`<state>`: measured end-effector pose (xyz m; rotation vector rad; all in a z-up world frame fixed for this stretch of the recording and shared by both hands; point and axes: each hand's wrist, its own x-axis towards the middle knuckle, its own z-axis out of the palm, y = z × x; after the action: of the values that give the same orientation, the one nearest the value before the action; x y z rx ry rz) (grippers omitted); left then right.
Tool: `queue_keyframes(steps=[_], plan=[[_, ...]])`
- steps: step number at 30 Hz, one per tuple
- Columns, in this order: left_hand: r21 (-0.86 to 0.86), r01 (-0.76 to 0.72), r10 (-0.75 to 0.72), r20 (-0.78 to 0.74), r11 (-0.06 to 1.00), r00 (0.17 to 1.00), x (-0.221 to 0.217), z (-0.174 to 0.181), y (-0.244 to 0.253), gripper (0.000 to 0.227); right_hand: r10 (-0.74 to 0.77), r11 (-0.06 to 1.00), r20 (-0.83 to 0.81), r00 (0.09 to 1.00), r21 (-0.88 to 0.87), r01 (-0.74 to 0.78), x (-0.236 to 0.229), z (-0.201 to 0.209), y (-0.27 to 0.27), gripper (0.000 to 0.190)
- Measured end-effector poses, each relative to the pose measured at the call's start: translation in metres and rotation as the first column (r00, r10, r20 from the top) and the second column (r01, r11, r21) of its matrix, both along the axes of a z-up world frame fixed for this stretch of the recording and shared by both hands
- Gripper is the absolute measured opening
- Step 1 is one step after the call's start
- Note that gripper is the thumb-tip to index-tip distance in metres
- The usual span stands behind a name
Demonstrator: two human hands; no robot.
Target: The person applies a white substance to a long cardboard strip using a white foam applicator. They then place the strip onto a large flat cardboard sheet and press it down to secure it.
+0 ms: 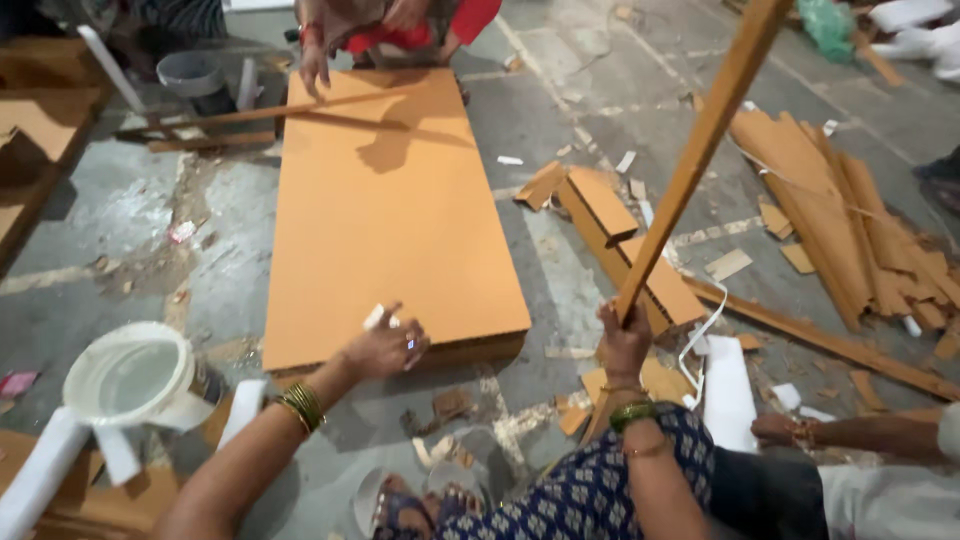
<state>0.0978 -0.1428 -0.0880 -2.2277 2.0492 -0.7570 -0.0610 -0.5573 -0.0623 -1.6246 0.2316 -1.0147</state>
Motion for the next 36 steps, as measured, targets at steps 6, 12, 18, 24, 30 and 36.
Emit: queue_keyframes(steps=[6,12,18,24,30,36], plan=[[0.219,0.183,-0.177,-0.043,0.959,0.983,0.065,-0.054,-0.009,0.040,0.002,0.995,0.009,1.000,0.102,-0.003,0.015,-0.013,-0.008,0.024],[-0.322,-0.750,0.817,0.237,0.577,0.526,0.162,0.046,-0.043,0.061,0.022,0.994,-0.040,0.999,0.105,-0.018,0.033,-0.036,-0.012,0.023],[-0.528,-0.673,0.704,-0.185,0.518,0.686,0.098,0.180,-0.066,0.070,0.068,0.994,-0.149,0.987,0.094,-0.054,0.033,-0.031,0.012,0.023],[-0.602,-0.753,-0.471,-0.762,0.265,0.444,-0.034,0.164,-0.022,0.050,0.223,0.911,-0.288,0.931,-0.279,-0.305,0.022,-0.019,0.093,0.014],[-0.605,-0.772,-0.833,-0.313,-0.195,0.456,-0.098,0.124,0.037,0.046,0.332,0.643,-0.397,0.856,-0.569,-0.513,0.007,-0.002,0.214,0.041],[-0.473,-0.792,-0.851,-0.151,-0.385,0.504,-0.112,0.129,0.117,0.033,0.420,0.584,-0.427,0.801,-0.548,-0.598,-0.007,0.006,0.288,0.043]])
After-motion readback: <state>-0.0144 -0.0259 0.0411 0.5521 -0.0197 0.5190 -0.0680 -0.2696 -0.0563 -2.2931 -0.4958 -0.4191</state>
